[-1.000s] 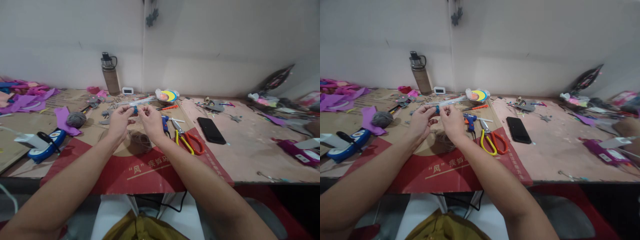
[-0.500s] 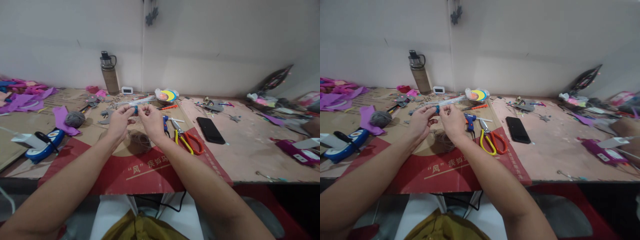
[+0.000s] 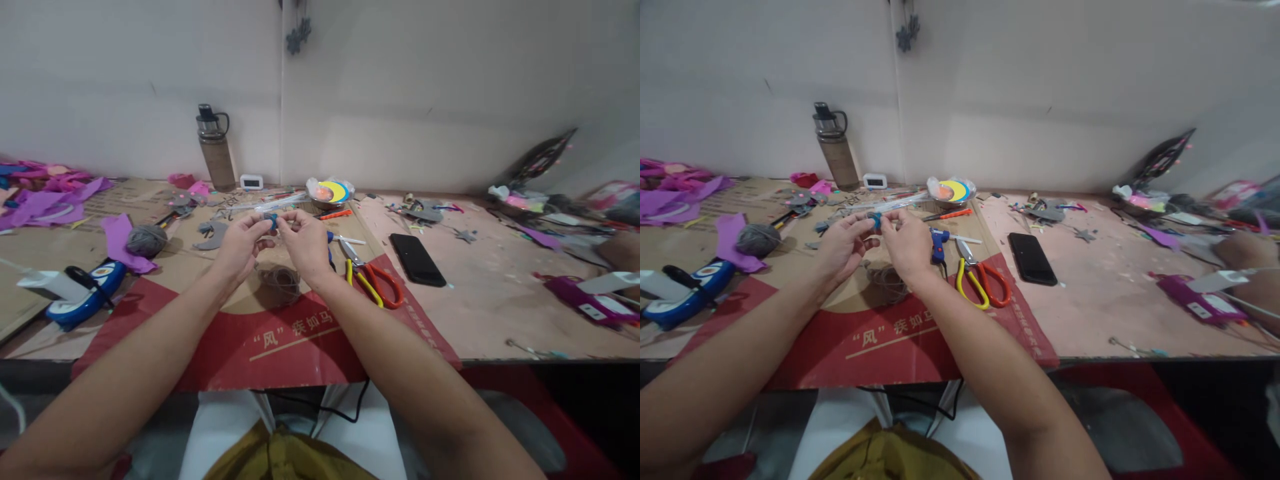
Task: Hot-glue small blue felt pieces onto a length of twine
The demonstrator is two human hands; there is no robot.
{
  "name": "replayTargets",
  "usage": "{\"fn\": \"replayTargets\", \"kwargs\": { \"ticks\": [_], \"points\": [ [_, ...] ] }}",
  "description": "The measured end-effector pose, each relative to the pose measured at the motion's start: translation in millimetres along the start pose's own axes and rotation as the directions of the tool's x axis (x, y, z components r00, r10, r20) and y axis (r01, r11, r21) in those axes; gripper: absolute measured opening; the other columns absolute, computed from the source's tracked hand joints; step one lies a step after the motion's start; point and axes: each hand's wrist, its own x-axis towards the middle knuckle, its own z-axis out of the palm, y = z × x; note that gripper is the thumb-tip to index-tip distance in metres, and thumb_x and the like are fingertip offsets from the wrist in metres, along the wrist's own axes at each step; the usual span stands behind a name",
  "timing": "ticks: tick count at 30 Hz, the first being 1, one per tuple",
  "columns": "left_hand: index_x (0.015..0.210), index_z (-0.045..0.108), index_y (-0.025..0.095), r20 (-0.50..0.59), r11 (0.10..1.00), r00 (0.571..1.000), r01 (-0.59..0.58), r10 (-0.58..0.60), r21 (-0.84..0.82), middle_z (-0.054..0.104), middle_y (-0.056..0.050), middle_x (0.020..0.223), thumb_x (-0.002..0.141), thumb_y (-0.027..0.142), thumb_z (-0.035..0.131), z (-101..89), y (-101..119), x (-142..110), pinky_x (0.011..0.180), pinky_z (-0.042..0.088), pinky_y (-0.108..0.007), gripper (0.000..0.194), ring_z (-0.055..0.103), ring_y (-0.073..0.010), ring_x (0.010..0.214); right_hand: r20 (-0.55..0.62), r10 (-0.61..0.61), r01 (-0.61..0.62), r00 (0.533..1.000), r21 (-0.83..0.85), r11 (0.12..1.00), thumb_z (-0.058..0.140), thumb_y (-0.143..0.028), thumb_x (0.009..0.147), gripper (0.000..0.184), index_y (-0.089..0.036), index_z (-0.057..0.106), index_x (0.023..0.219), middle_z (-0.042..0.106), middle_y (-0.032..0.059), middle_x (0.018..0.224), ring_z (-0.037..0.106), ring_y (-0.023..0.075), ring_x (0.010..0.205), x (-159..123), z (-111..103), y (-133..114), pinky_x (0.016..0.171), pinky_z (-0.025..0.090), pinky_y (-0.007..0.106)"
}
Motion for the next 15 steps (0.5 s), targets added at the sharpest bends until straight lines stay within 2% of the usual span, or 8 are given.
{"fn": "replayTargets", "kwargs": {
  "ticks": [4,10,15],
  "points": [
    [0.078,0.067,0.013,0.015,0.999,1.000,0.012,-0.012,-0.049,0.064,-0.001,0.074,0.063,0.016,0.075,0.0,-2.8,2.3,0.059,0.043,-0.021,0.017,0.056,-0.0085,0.064,-0.022,0.011,-0.011,1.000,0.001,1.000,0.058,-0.035,0.084,0.016,-0.021,0.066,0.085,0.069,0.0029,0.076,0.063,0.0169,0.073,-0.6,1.3,0.4,0.066,0.047,0.029],
    [0.071,0.064,0.013,-0.072,0.990,0.993,0.080,-0.089,-0.119,0.060,0.001,0.066,0.064,0.015,0.075,-0.1,-6.1,4.1,0.057,0.041,-0.019,0.014,0.052,-0.0063,0.057,-0.023,0.002,-0.002,1.000,-0.003,1.000,0.058,-0.034,0.084,0.015,-0.021,0.065,0.084,0.068,0.0027,0.076,0.061,0.0157,0.071,-3.2,4.8,-1.2,0.066,0.046,0.028],
    [0.070,0.062,0.015,-0.116,0.992,0.987,0.097,-0.107,-0.086,0.059,0.001,0.066,0.066,0.018,0.073,-0.1,-4.5,4.3,0.056,0.042,-0.021,0.013,0.053,-0.0075,0.058,0.011,-0.060,0.060,0.998,-0.001,0.998,0.055,-0.036,0.086,0.016,-0.022,0.063,0.086,0.066,0.0029,0.079,0.060,0.0157,0.074,-4.9,4.3,-1.5,0.069,0.044,0.029]
  ]
}}
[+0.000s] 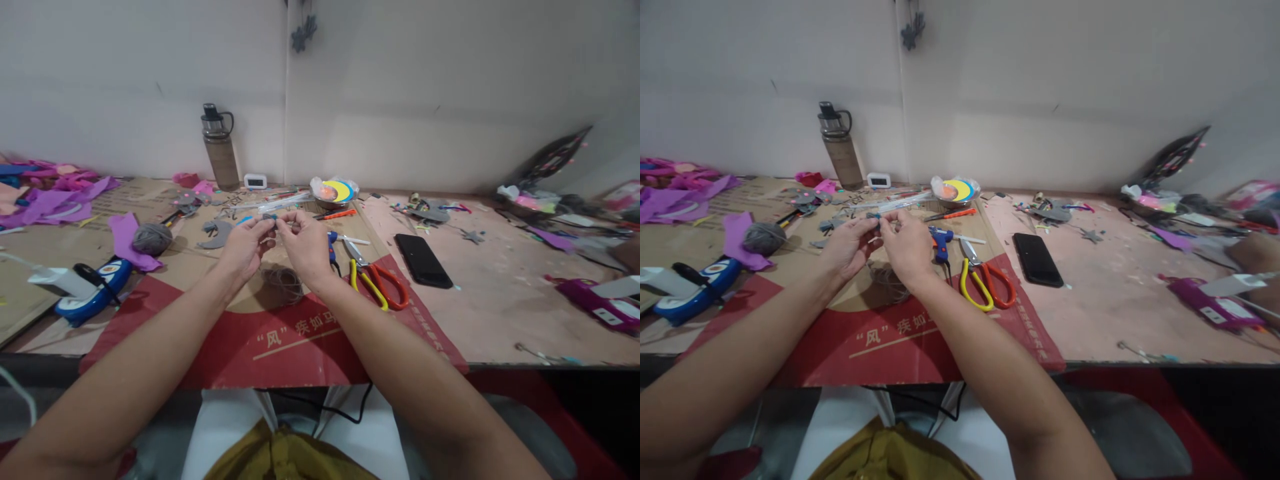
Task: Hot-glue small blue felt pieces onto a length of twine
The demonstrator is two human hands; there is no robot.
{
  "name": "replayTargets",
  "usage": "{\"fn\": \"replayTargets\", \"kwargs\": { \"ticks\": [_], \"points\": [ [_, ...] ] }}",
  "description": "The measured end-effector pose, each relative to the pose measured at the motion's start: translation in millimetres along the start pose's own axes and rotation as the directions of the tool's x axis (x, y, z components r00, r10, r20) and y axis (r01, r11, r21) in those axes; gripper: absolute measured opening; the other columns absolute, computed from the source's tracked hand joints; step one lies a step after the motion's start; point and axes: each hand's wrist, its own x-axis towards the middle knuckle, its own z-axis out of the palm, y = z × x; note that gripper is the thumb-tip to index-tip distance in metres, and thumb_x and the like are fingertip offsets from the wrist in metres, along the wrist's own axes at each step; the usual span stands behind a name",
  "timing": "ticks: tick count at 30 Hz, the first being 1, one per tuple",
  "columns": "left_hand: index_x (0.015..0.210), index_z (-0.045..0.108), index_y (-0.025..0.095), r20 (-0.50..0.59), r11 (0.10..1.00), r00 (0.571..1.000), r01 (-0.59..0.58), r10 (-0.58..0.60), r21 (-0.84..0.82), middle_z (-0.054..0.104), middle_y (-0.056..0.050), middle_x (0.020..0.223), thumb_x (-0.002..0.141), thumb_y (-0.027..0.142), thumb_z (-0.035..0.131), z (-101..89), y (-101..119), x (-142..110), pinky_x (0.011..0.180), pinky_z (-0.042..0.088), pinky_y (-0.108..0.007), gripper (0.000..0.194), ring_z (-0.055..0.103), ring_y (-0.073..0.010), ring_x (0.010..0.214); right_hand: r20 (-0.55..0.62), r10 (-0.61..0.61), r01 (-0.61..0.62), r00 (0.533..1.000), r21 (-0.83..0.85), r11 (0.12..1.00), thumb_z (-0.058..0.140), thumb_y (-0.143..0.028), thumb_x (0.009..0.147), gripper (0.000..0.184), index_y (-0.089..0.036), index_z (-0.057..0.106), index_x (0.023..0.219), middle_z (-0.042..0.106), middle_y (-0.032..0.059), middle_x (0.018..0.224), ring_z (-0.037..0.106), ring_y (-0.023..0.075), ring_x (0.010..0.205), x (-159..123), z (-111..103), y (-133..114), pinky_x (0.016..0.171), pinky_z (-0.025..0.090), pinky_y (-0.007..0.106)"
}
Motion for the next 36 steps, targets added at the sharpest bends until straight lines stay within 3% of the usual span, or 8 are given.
{"fn": "replayTargets", "kwargs": {
  "ticks": [4,8,13,21,29,36],
  "points": [
    [0.067,0.058,0.016,-0.046,0.999,0.999,-0.020,0.021,0.025,0.055,0.003,0.062,0.065,0.017,0.073,-0.8,4,0,0.051,0.039,-0.019,0.015,0.050,-0.0069,0.054,0.015,-0.048,0.049,0.999,-0.016,0.999,0.056,-0.029,0.085,0.012,-0.021,0.058,0.093,0.061,-0.0004,0.075,0.054,0.0135,0.067,-3,-3,-3,0.068,0.042,0.028],
    [0.064,0.058,0.015,-0.077,0.997,0.996,-0.028,0.034,0.077,0.050,0.004,0.058,0.063,0.016,0.073,-3.0,6,1,0.045,0.035,-0.017,0.015,0.046,-0.0060,0.050,0.034,-0.089,0.090,0.995,-0.036,0.995,0.053,-0.025,0.086,0.004,-0.021,0.055,0.086,0.061,-0.0002,0.077,0.053,0.0134,0.069,-4,-6,-4,0.070,0.041,0.028],
    [0.061,0.059,0.016,-0.029,0.986,0.999,-0.035,0.040,0.160,0.048,0.003,0.054,0.066,0.016,0.071,-6.7,4,5,0.041,0.034,-0.016,0.013,0.043,-0.0057,0.047,0.023,-0.171,0.172,0.985,-0.148,0.974,0.053,-0.022,0.087,0.005,-0.020,0.056,0.084,0.063,0.0031,0.084,0.054,0.0160,0.078,-2,-11,-3,0.075,0.041,0.030],
    [0.057,0.063,0.015,0.031,0.944,0.996,-0.090,0.085,0.316,0.054,-0.001,0.055,0.065,0.015,0.071,-9.9,0,7,0.040,0.034,-0.018,0.011,0.043,-0.0066,0.045,0.121,-0.256,0.283,0.959,-0.356,0.891,0.049,-0.023,0.093,0.012,-0.020,0.060,0.089,0.061,0.0075,0.097,0.055,0.0195,0.090,0,-23,-9,0.079,0.041,0.033],
    [0.057,0.068,0.016,0.097,0.902,0.992,-0.112,0.079,0.418,0.057,-0.002,0.056,0.064,0.018,0.069,-6.9,2,3,0.040,0.034,-0.021,0.008,0.044,-0.0075,0.043,0.215,-0.328,0.392,0.920,-0.454,0.800,0.046,-0.024,0.096,0.018,-0.018,0.063,0.092,0.058,0.0075,0.098,0.052,0.0177,0.089,7,-27,-7,0.077,0.039,0.030],
    [0.057,0.068,0.017,0.095,0.872,0.989,-0.141,0.109,0.469,0.057,-0.001,0.054,0.063,0.019,0.069,-10.7,0,5,0.040,0.034,-0.021,0.007,0.045,-0.0078,0.042,0.232,-0.343,0.414,0.910,-0.475,0.776,0.045,-0.029,0.097,0.021,-0.021,0.062,0.088,0.058,0.0077,0.097,0.051,0.0193,0.092,9,-28,-6,0.075,0.038,0.030]
  ]
}}
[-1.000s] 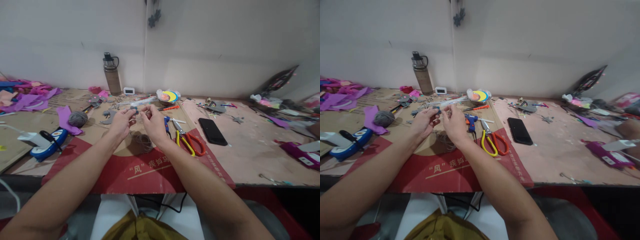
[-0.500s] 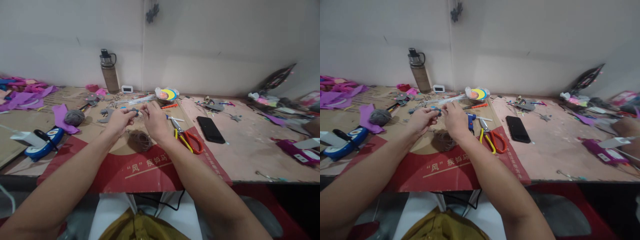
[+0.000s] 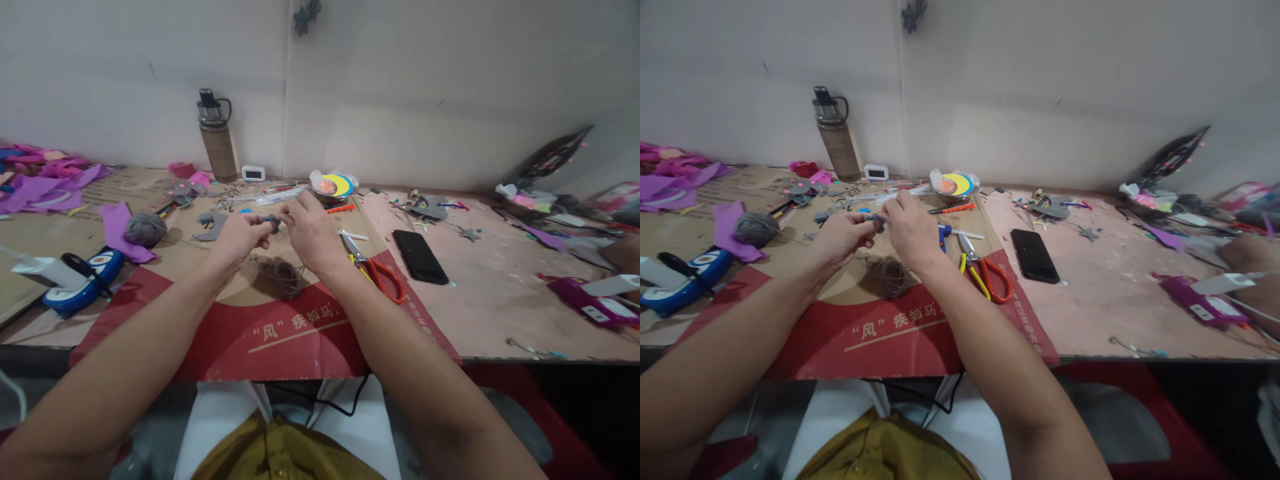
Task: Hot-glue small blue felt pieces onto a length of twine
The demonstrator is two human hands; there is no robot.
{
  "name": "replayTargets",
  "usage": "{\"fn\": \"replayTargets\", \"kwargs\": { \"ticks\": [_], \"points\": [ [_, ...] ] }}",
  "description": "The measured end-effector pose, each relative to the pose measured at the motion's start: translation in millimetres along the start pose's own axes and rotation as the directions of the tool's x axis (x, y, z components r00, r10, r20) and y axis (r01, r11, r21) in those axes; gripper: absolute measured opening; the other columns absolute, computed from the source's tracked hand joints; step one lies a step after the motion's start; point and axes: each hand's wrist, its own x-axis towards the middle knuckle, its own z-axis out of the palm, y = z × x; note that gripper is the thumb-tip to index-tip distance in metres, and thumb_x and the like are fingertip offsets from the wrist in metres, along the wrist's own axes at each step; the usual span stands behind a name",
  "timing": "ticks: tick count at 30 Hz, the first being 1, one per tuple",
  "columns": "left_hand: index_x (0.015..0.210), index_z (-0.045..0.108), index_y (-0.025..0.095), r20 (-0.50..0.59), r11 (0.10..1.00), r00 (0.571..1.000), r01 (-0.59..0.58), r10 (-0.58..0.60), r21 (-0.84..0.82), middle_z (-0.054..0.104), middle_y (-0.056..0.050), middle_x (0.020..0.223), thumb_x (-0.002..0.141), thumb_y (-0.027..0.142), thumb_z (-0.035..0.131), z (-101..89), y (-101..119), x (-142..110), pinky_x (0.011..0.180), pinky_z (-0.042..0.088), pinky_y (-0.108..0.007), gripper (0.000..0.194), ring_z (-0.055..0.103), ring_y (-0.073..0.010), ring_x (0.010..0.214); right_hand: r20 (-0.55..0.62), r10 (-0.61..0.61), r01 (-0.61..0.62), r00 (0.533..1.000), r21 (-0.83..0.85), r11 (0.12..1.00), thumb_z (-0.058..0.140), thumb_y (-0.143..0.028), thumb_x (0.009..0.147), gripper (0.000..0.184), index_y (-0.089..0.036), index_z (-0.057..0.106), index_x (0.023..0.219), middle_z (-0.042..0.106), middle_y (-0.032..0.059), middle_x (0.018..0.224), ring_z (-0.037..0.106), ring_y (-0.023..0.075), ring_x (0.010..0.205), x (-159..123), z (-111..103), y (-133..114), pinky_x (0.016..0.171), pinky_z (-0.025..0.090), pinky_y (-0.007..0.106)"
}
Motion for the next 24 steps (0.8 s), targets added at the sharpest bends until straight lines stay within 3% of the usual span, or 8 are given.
{"fn": "replayTargets", "kwargs": {
  "ticks": [7,12,16,19,24],
  "points": [
    [0.060,0.064,0.016,0.062,0.995,0.998,0.002,-0.008,0.096,0.055,0.001,0.055,0.066,0.021,0.065,-3.7,0,-1,0.044,0.036,-0.020,0.008,0.048,-0.0075,0.044,0.041,-0.007,0.011,0.999,-0.102,0.995,0.043,-0.029,0.098,0.024,-0.018,0.061,0.086,0.060,0.0080,0.095,0.052,0.0181,0.085,4,-2,-2,0.072,0.037,0.030],
    [0.064,0.065,0.015,0.046,0.985,0.997,0.052,-0.060,0.163,0.056,0.001,0.057,0.067,0.022,0.065,-8.5,3,2,0.044,0.035,-0.021,0.008,0.048,-0.0072,0.044,0.136,-0.032,0.022,0.990,0.073,0.997,0.054,-0.034,0.093,0.017,-0.019,0.060,0.089,0.061,0.0046,0.089,0.052,0.0163,0.079,5,-4,11,0.071,0.039,0.030],
    [0.062,0.065,0.016,0.019,0.987,0.997,0.075,-0.078,0.139,0.056,0.002,0.057,0.068,0.020,0.066,-10.4,4,5,0.043,0.035,-0.021,0.008,0.046,-0.0063,0.042,0.129,-0.113,0.092,0.985,0.155,0.984,0.064,-0.022,0.085,0.024,-0.021,0.058,0.108,0.063,0.0038,0.095,0.054,0.0165,0.081,1,-9,21,0.074,0.041,0.030],
    [0.060,0.065,0.016,0.034,0.989,0.995,0.089,-0.094,0.117,0.057,0.001,0.057,0.068,0.020,0.066,-10.2,4,5,0.042,0.035,-0.020,0.009,0.045,-0.0058,0.041,0.114,-0.130,0.115,0.985,0.127,0.985,0.057,-0.018,0.088,0.010,-0.021,0.064,0.095,0.064,0.0031,0.092,0.056,0.0160,0.081,0,-14,20,0.073,0.040,0.029],
    [0.059,0.066,0.015,0.081,0.988,0.990,0.102,-0.112,0.117,0.059,0.000,0.058,0.067,0.015,0.065,-8.7,6,4,0.041,0.036,-0.019,0.007,0.045,-0.0058,0.041,0.092,-0.112,0.109,0.990,0.037,0.993,0.057,-0.027,0.091,0.011,-0.023,0.067,0.090,0.067,0.0019,0.090,0.059,0.0160,0.082,1,-14,15,0.070,0.038,0.028]
  ]
}}
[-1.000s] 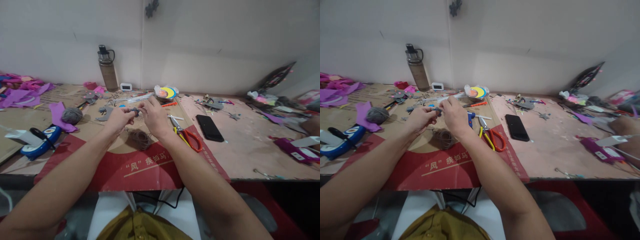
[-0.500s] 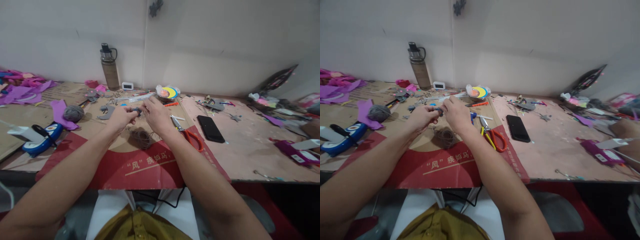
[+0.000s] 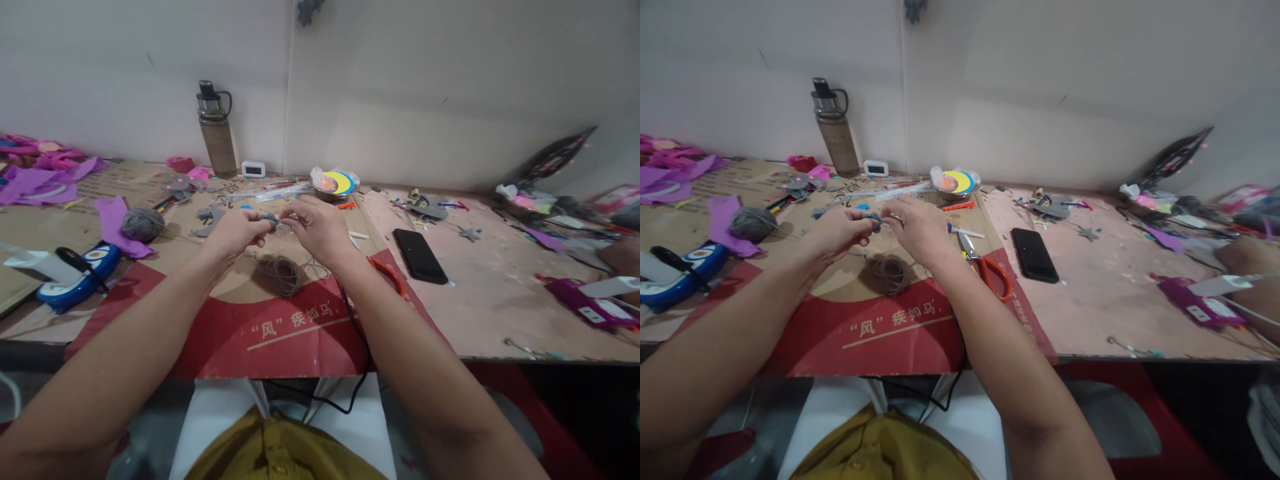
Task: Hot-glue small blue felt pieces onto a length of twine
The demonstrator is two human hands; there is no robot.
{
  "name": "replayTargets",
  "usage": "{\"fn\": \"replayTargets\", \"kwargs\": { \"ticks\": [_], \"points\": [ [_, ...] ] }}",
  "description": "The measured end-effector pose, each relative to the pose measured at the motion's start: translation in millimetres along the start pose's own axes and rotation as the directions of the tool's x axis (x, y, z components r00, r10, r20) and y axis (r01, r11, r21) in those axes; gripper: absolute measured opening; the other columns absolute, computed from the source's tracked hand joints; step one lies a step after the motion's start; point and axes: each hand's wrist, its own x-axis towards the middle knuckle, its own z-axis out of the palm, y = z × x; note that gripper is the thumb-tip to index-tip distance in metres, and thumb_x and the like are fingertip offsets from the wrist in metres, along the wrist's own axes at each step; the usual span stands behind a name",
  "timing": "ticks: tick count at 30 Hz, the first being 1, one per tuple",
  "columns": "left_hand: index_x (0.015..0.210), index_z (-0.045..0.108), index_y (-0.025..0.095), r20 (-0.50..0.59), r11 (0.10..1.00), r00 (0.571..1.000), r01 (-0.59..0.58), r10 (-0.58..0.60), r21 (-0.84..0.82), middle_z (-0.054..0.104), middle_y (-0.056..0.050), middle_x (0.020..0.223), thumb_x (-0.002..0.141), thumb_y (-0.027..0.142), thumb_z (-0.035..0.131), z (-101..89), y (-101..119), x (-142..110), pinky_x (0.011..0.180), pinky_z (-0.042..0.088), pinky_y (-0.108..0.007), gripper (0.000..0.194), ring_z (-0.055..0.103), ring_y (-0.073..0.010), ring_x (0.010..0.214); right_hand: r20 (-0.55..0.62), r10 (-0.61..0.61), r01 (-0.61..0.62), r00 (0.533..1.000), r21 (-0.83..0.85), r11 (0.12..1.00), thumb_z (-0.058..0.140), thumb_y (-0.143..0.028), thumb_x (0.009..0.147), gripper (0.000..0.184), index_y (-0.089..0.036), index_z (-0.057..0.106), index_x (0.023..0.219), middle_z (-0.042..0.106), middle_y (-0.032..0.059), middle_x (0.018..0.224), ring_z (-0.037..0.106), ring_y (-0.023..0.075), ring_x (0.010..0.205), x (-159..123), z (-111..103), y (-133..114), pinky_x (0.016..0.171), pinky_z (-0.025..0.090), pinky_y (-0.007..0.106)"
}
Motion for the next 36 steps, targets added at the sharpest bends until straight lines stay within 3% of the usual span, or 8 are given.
{"fn": "replayTargets", "kwargs": {
  "ticks": [5,22,30,36],
  "points": [
    [0.061,0.067,0.015,0.036,1.000,0.999,-0.020,0.020,0.004,0.061,-0.001,0.060,0.067,0.015,0.065,2.8,5.0,-5.2,0.040,0.035,-0.020,0.006,0.044,-0.0058,0.041,-0.028,0.031,-0.033,0.999,-0.076,0.997,0.057,-0.037,0.091,0.017,-0.023,0.068,0.087,0.069,0.0025,0.089,0.060,0.0170,0.083,0.0,1.6,-1.6,0.067,0.035,0.028],
    [0.068,0.069,0.017,0.162,0.997,0.985,-0.069,0.064,0.026,0.061,-0.001,0.062,0.068,0.023,0.072,-2.2,3.8,-4.0,0.048,0.041,-0.022,0.007,0.050,-0.0082,0.048,-0.005,0.068,-0.069,0.998,-0.077,0.995,0.058,-0.038,0.091,0.018,-0.023,0.067,0.087,0.070,0.0019,0.092,0.061,0.0162,0.086,0.7,-2.5,-1.7,0.070,0.037,0.029],
    [0.073,0.072,0.016,0.182,0.998,0.982,-0.032,0.041,-0.048,0.061,0.000,0.060,0.065,0.024,0.076,-1.8,4.4,-4.6,0.056,0.051,-0.023,0.012,0.055,-0.0092,0.051,-0.002,0.052,-0.052,0.999,-0.088,0.995,0.057,-0.034,0.092,0.015,-0.022,0.066,0.088,0.069,0.0024,0.093,0.061,0.0165,0.087,-1.0,-3.3,-0.9,0.071,0.038,0.028],
    [0.066,0.069,0.016,0.138,0.999,0.990,-0.005,0.010,-0.043,0.055,0.001,0.053,0.064,0.021,0.073,2.4,6.5,-7.5,0.051,0.051,-0.023,0.006,0.050,-0.0089,0.048,0.029,0.057,-0.054,0.998,-0.102,0.993,0.056,-0.035,0.092,0.016,-0.023,0.066,0.089,0.069,0.0030,0.094,0.060,0.0173,0.086,-1.1,-1.5,-3.6,0.069,0.037,0.029]
  ]
}}
